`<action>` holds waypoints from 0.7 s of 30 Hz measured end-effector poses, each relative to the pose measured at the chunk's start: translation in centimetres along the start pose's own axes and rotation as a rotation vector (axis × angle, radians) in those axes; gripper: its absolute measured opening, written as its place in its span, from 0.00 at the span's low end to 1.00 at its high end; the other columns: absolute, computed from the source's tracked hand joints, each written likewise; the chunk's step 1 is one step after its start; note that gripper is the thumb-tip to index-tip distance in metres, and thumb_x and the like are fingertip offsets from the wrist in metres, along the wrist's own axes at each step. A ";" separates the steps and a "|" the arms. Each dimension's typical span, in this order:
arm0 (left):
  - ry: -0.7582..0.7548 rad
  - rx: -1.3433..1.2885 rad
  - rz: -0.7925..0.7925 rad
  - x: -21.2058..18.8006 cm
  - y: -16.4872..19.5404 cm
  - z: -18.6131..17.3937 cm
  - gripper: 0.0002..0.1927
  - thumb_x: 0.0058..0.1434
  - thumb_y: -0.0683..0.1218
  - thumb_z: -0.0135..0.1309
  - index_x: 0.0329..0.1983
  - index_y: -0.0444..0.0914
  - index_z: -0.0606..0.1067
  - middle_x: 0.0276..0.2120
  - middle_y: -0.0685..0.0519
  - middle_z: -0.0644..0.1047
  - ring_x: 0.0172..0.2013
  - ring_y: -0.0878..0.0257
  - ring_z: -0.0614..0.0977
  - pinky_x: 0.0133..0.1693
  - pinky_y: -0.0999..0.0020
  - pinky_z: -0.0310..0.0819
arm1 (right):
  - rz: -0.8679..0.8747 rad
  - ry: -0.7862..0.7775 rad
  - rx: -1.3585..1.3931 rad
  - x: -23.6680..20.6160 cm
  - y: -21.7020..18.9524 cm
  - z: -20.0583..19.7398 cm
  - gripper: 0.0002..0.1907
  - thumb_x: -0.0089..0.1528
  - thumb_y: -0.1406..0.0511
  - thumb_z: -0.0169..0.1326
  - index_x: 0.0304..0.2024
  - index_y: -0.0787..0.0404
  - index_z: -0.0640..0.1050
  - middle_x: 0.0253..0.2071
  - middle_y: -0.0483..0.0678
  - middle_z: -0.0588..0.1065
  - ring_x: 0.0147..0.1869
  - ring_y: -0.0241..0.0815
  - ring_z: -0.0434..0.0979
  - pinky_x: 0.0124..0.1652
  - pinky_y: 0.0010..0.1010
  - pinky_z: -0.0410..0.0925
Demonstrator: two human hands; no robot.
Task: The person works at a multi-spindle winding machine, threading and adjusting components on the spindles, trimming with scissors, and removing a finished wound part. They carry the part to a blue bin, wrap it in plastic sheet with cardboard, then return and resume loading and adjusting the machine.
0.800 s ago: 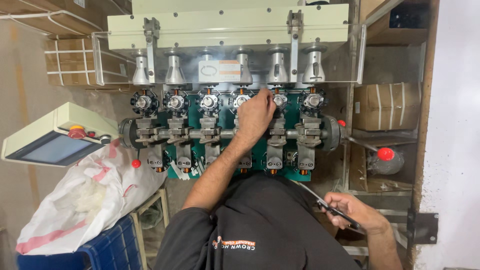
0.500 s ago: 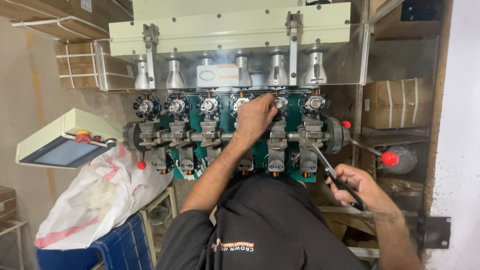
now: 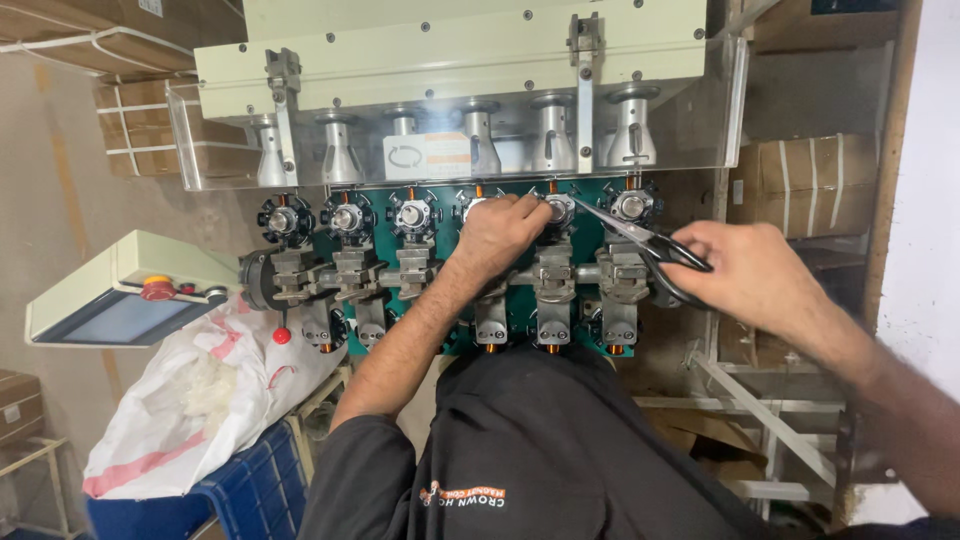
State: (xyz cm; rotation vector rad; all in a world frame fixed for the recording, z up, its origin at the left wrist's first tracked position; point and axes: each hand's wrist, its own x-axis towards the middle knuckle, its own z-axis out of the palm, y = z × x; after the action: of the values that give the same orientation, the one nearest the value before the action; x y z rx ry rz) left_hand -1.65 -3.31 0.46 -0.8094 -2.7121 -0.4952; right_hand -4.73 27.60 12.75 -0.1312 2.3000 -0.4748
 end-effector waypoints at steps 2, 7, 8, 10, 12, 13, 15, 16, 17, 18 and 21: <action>0.011 -0.001 0.008 0.3 -0.3 0.2 0.08 0.56 0.43 0.59 0.35 0.41 0.72 0.30 0.56 0.74 0.28 0.62 0.79 0.28 0.64 0.73 | -0.099 0.008 -0.045 2.6 -1.5 -0.4 0.25 0.56 0.53 0.60 0.53 0.55 0.81 0.39 0.51 0.84 0.36 0.46 0.86 0.41 0.35 0.76; -0.054 -0.060 0.009 0.4 -1.6 0.5 0.08 0.57 0.46 0.60 0.35 0.42 0.72 0.31 0.56 0.76 0.31 0.60 0.81 0.30 0.63 0.76 | -0.163 -0.020 -0.195 5.3 -3.0 -0.5 0.23 0.57 0.51 0.60 0.50 0.56 0.83 0.37 0.56 0.83 0.41 0.56 0.84 0.46 0.42 0.76; -0.089 -0.071 0.012 0.4 -1.8 0.6 0.08 0.56 0.47 0.60 0.35 0.42 0.73 0.31 0.56 0.77 0.32 0.60 0.81 0.31 0.63 0.77 | -0.160 -0.038 -0.218 5.6 -3.1 -0.5 0.23 0.57 0.51 0.59 0.49 0.55 0.84 0.37 0.56 0.83 0.41 0.56 0.84 0.47 0.42 0.76; -0.141 -0.085 0.006 0.4 -2.1 0.6 0.09 0.57 0.47 0.60 0.36 0.42 0.74 0.33 0.56 0.78 0.33 0.59 0.82 0.32 0.62 0.78 | -0.133 -0.064 -0.248 6.0 -3.2 -0.5 0.24 0.58 0.50 0.59 0.50 0.56 0.83 0.37 0.56 0.83 0.40 0.55 0.85 0.47 0.42 0.76; -0.162 -0.092 -0.005 0.5 -2.2 0.5 0.08 0.57 0.47 0.60 0.37 0.42 0.75 0.33 0.56 0.79 0.34 0.59 0.83 0.32 0.62 0.78 | -0.128 -0.075 -0.264 6.2 -3.3 -0.7 0.24 0.58 0.50 0.59 0.51 0.57 0.83 0.37 0.56 0.83 0.40 0.54 0.85 0.47 0.41 0.77; -0.173 -0.088 0.000 0.5 -2.2 0.5 0.08 0.58 0.47 0.60 0.37 0.42 0.75 0.33 0.55 0.79 0.34 0.59 0.83 0.32 0.62 0.78 | -0.139 -0.074 -0.262 6.3 -3.3 -0.8 0.25 0.58 0.51 0.59 0.51 0.57 0.83 0.36 0.56 0.83 0.39 0.54 0.85 0.47 0.41 0.77; -0.196 -0.086 0.003 0.6 -2.1 0.4 0.08 0.58 0.47 0.60 0.37 0.41 0.75 0.33 0.55 0.79 0.33 0.59 0.83 0.31 0.62 0.79 | -0.139 -0.093 -0.278 6.3 -3.5 -0.9 0.25 0.58 0.50 0.59 0.51 0.57 0.83 0.34 0.56 0.83 0.38 0.53 0.86 0.47 0.41 0.77; -0.203 -0.087 0.001 0.7 -2.1 0.3 0.07 0.59 0.47 0.60 0.37 0.41 0.75 0.33 0.55 0.79 0.34 0.59 0.83 0.31 0.62 0.79 | -0.130 -0.107 -0.294 6.3 -3.6 -1.0 0.24 0.58 0.50 0.59 0.51 0.57 0.83 0.33 0.56 0.83 0.38 0.52 0.86 0.47 0.40 0.77; -0.210 -0.087 -0.002 0.8 -2.2 0.2 0.06 0.60 0.47 0.59 0.37 0.42 0.75 0.34 0.55 0.79 0.34 0.59 0.83 0.32 0.62 0.80 | -0.121 -0.121 -0.311 6.4 -3.7 -1.1 0.24 0.59 0.50 0.58 0.50 0.57 0.83 0.33 0.55 0.83 0.37 0.51 0.86 0.48 0.40 0.77; -0.219 -0.089 -0.006 0.8 -2.2 0.0 0.06 0.61 0.47 0.58 0.37 0.42 0.75 0.34 0.55 0.79 0.34 0.59 0.84 0.32 0.62 0.80 | -0.115 -0.136 -0.323 6.4 -3.8 -1.2 0.24 0.59 0.50 0.58 0.50 0.56 0.83 0.32 0.55 0.83 0.37 0.50 0.86 0.47 0.39 0.77; -0.304 -0.093 -0.037 0.9 -2.2 -0.5 0.04 0.62 0.45 0.55 0.40 0.43 0.77 0.33 0.55 0.80 0.33 0.58 0.84 0.30 0.62 0.80 | -0.096 -0.159 -0.341 6.6 -4.0 -1.5 0.23 0.59 0.50 0.58 0.50 0.56 0.84 0.31 0.54 0.83 0.36 0.49 0.85 0.47 0.39 0.78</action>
State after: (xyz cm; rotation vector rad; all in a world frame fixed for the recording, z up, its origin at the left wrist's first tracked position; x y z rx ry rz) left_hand -3.53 -4.76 0.69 -0.9270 -3.0052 -0.5497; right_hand -10.60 22.79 10.73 -0.4321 2.2058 -0.1098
